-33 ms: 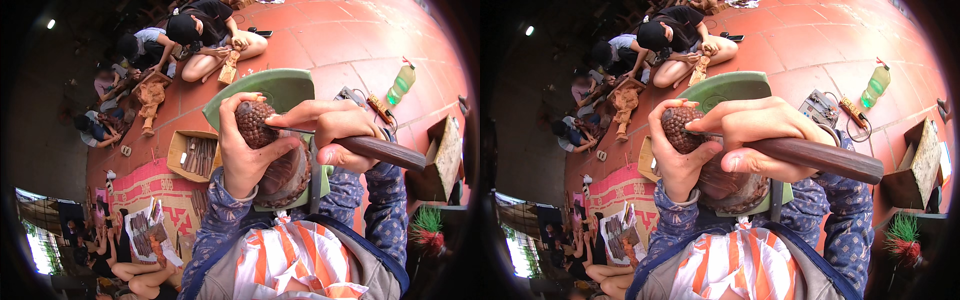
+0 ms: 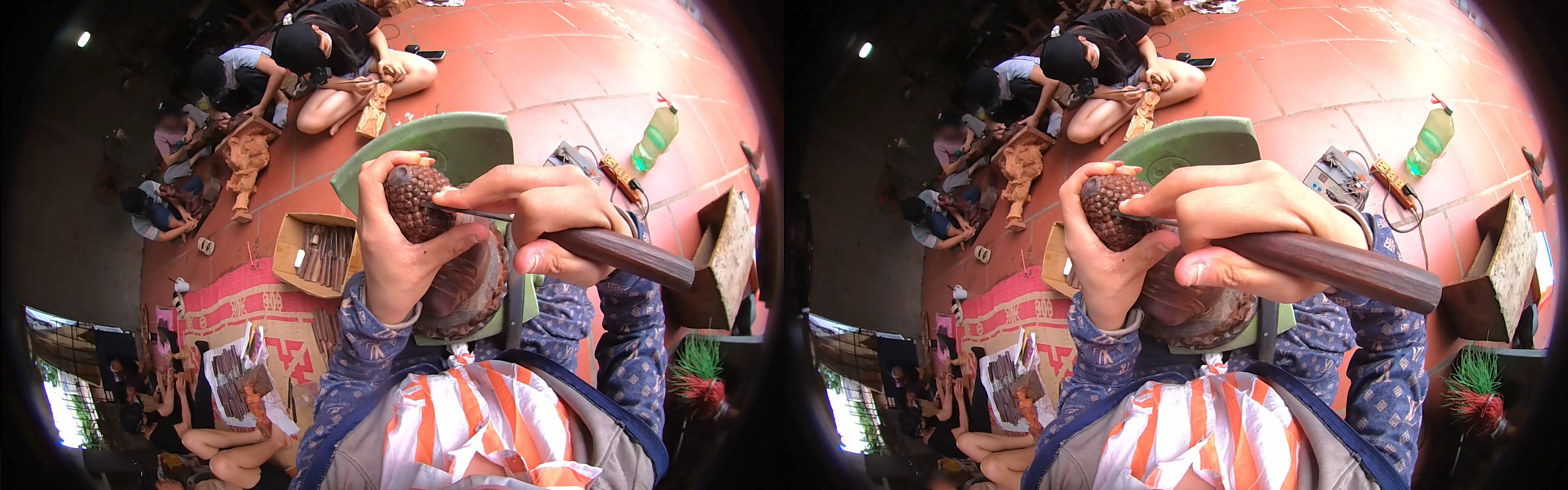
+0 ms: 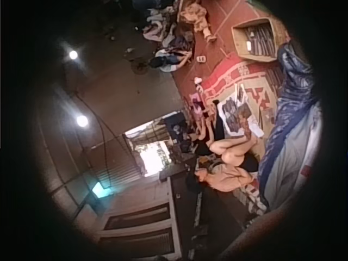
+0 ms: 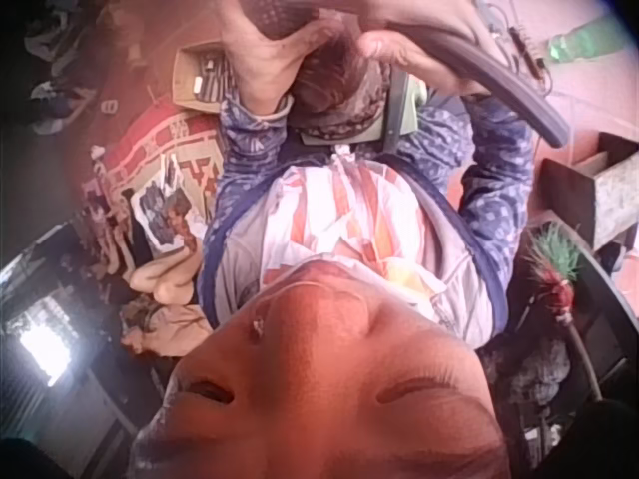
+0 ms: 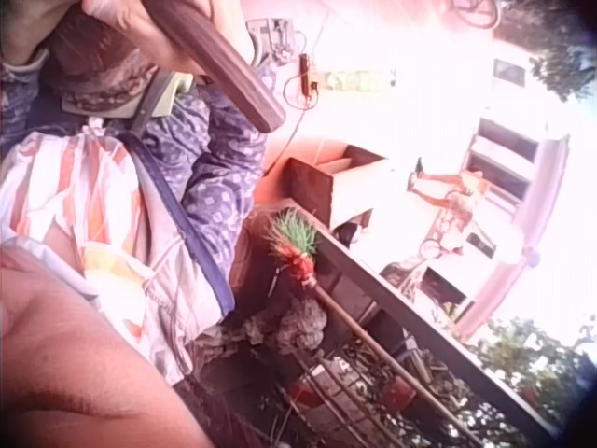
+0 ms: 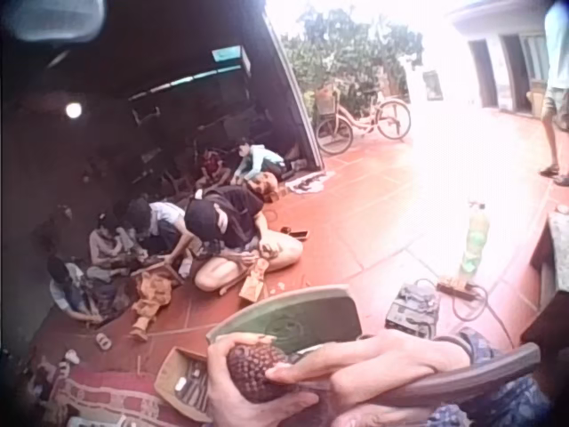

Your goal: The person carves a wooden object using a chisel and mallet, focusing on shaping the top portion. They rotate the object to access different areas and continue refining the surface details.

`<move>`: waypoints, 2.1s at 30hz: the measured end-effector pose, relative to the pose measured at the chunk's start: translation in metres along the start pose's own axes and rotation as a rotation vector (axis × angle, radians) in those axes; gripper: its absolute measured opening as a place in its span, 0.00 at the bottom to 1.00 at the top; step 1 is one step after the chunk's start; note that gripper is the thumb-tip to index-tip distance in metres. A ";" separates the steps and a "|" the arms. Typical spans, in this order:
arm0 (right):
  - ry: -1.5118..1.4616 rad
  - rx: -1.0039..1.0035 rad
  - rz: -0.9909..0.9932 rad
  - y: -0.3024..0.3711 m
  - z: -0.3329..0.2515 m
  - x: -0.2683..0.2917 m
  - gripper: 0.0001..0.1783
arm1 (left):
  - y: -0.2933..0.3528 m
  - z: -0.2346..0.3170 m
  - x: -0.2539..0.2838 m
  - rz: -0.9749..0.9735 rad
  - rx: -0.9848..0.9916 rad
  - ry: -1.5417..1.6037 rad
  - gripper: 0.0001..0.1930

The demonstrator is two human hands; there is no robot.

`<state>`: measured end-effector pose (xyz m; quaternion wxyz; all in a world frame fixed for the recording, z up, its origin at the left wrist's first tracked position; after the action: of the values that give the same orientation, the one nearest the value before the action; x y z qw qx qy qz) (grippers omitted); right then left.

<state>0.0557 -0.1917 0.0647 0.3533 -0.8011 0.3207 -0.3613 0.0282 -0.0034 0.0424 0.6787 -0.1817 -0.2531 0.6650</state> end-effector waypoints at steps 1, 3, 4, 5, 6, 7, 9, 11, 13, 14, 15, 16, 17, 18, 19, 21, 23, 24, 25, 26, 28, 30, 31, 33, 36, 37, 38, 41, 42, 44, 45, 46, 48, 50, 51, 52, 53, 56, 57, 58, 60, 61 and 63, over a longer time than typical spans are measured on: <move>-0.006 0.008 0.029 0.001 0.000 -0.003 0.18 | 0.000 0.000 0.000 -0.003 0.012 0.013 0.39; 0.007 -0.009 -0.021 -0.001 -0.003 0.001 0.17 | 0.000 0.001 -0.001 -0.002 0.033 0.034 0.39; 0.013 -0.019 -0.042 -0.002 -0.004 0.002 0.17 | 0.000 0.001 0.000 0.003 0.057 0.043 0.39; -0.030 -0.043 -0.043 -0.002 -0.003 0.007 0.17 | -0.001 0.001 0.000 0.001 0.079 0.059 0.39; -0.074 -0.067 -0.043 -0.001 -0.003 0.009 0.17 | -0.001 0.001 0.001 -0.002 0.102 0.075 0.38; -0.165 -0.147 0.052 0.000 -0.006 0.004 0.18 | -0.002 0.001 0.000 -0.013 0.084 0.082 0.38; -0.362 -0.274 0.263 0.003 -0.012 -0.006 0.21 | -0.001 0.000 0.001 -0.020 0.050 0.096 0.37; -0.308 -0.224 0.211 0.007 -0.005 -0.004 0.20 | -0.001 0.000 0.001 -0.025 0.035 0.062 0.37; -0.295 -0.236 0.191 0.007 -0.006 -0.003 0.19 | -0.001 0.001 0.000 -0.027 0.026 0.051 0.36; -0.288 -0.243 0.181 0.008 -0.006 -0.002 0.19 | -0.002 0.001 -0.001 -0.027 0.022 0.059 0.36; -0.275 -0.253 0.169 0.007 -0.007 -0.002 0.19 | -0.002 0.001 -0.001 -0.028 0.017 0.067 0.36; -0.252 -0.263 0.155 0.006 -0.007 -0.001 0.18 | -0.002 0.001 -0.002 -0.027 0.029 0.082 0.36; -0.230 -0.270 0.139 0.006 -0.008 0.000 0.18 | -0.002 0.000 -0.001 -0.024 0.040 0.094 0.36; -0.197 -0.278 0.120 0.005 -0.010 0.001 0.18 | -0.002 0.000 -0.001 -0.021 0.052 0.106 0.36; -0.184 -0.280 0.110 0.003 -0.011 0.002 0.18 | -0.002 0.000 -0.001 -0.021 0.045 0.101 0.36; -0.177 -0.282 0.103 0.001 -0.012 0.002 0.18 | -0.002 0.000 -0.001 -0.026 0.036 0.094 0.36; -0.184 -0.278 0.105 0.000 -0.011 0.002 0.18 | -0.002 -0.001 -0.001 -0.021 0.030 0.098 0.36; -0.185 -0.275 0.106 0.000 -0.011 0.002 0.18 | -0.002 -0.001 -0.001 -0.018 0.026 0.099 0.36; -0.180 -0.273 0.105 0.000 -0.011 0.003 0.18 | -0.002 -0.001 -0.001 -0.020 0.025 0.093 0.36; -0.177 -0.271 0.102 0.000 -0.011 0.003 0.18 | -0.002 0.000 -0.001 -0.021 0.024 0.086 0.36; -0.156 -0.271 0.087 -0.002 -0.012 0.003 0.19 | -0.001 0.001 0.000 -0.017 0.032 0.085 0.36; -0.122 -0.283 0.063 -0.005 -0.016 0.004 0.20 | -0.001 0.000 -0.001 -0.014 0.053 0.102 0.36; -0.102 -0.286 0.050 -0.006 -0.018 0.005 0.20 | -0.001 0.000 -0.001 -0.010 0.043 0.090 0.36; -0.063 -0.281 0.023 -0.008 -0.020 0.005 0.21 | -0.001 -0.001 -0.001 -0.003 0.022 0.061 0.36; 0.014 -0.225 -0.002 -0.009 -0.020 0.004 0.21 | 0.000 -0.002 -0.001 -0.001 -0.017 0.001 0.37; 0.038 -0.198 -0.012 -0.010 -0.020 0.003 0.21 | 0.000 -0.003 0.000 0.000 -0.015 0.000 0.37; 0.062 -0.171 -0.020 -0.010 -0.019 0.003 0.21 | 0.000 -0.003 -0.001 -0.002 -0.015 -0.002 0.37; 0.078 -0.108 -0.058 -0.005 -0.018 0.001 0.20 | 0.000 -0.001 -0.001 -0.003 0.010 0.008 0.37; 0.051 -0.101 -0.018 -0.002 -0.016 -0.001 0.20 | 0.000 0.000 -0.002 -0.005 0.022 0.016 0.37; -0.008 -0.080 0.060 0.004 -0.009 -0.005 0.20 | 0.001 -0.003 -0.002 0.009 0.035 0.059 0.38; -0.099 -0.134 0.203 0.007 -0.012 -0.007 0.20 | 0.000 -0.004 -0.001 0.018 0.040 0.078 0.38; -0.191 -0.170 0.355 0.010 -0.016 -0.007 0.20 | -0.002 -0.003 0.001 -0.018 0.007 -0.001 0.39; -0.149 -0.048 0.524 0.018 -0.014 0.004 0.20 | -0.003 -0.002 0.005 -0.083 -0.046 -0.157 0.41; -0.117 -0.066 0.523 0.030 -0.009 0.002 0.20 | -0.001 -0.003 0.003 -0.059 -0.024 -0.117 0.41; -0.093 -0.073 0.526 0.038 -0.006 0.000 0.20 | -0.002 -0.004 0.002 -0.053 -0.016 -0.093 0.42; -0.147 -0.098 0.572 0.047 -0.004 -0.005 0.22 | -0.003 -0.003 0.002 -0.068 -0.023 -0.099 0.43; -0.191 -0.115 0.592 0.052 -0.003 -0.009 0.23 | -0.003 -0.003 0.004 -0.076 -0.026 -0.113 0.45; -0.287 -0.156 0.625 0.067 -0.002 -0.022 0.26 | -0.001 -0.002 0.013 -0.094 -0.112 -0.174 0.50; -0.315 -0.166 0.633 0.071 -0.002 -0.027 0.27 | -0.001 -0.002 0.015 -0.101 -0.153 -0.200 0.51; -0.288 -0.200 0.660 0.075 -0.003 -0.033 0.27 | 0.003 0.000 0.016 -0.060 -0.129 -0.145 0.53; -0.253 -0.263 0.671 0.080 -0.006 -0.043 0.28 | 0.012 0.003 0.016 0.013 -0.075 -0.031 0.57; -0.239 -0.296 0.701 0.080 -0.009 -0.048 0.28 | 0.018 -0.002 0.021 0.056 -0.146 -0.078 0.55; -0.270 -0.324 0.735 0.078 -0.014 -0.060 0.27 | 0.031 0.006 0.024 0.102 -0.318 -0.257 0.46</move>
<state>-0.0080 -0.1928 -0.0116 0.3672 -0.7186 0.5886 -0.0482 -0.0006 0.0211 0.0310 0.5693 -0.2127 -0.4298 0.6678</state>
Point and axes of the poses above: each hand's wrist, its own y-axis away from the middle knuckle, its own x-axis out of the back of the hand, z = x × y, the point moved 1 cm from there along -y, towards the middle knuckle, and after that the axes turned 3 degrees about y, right-handed, at the moved point
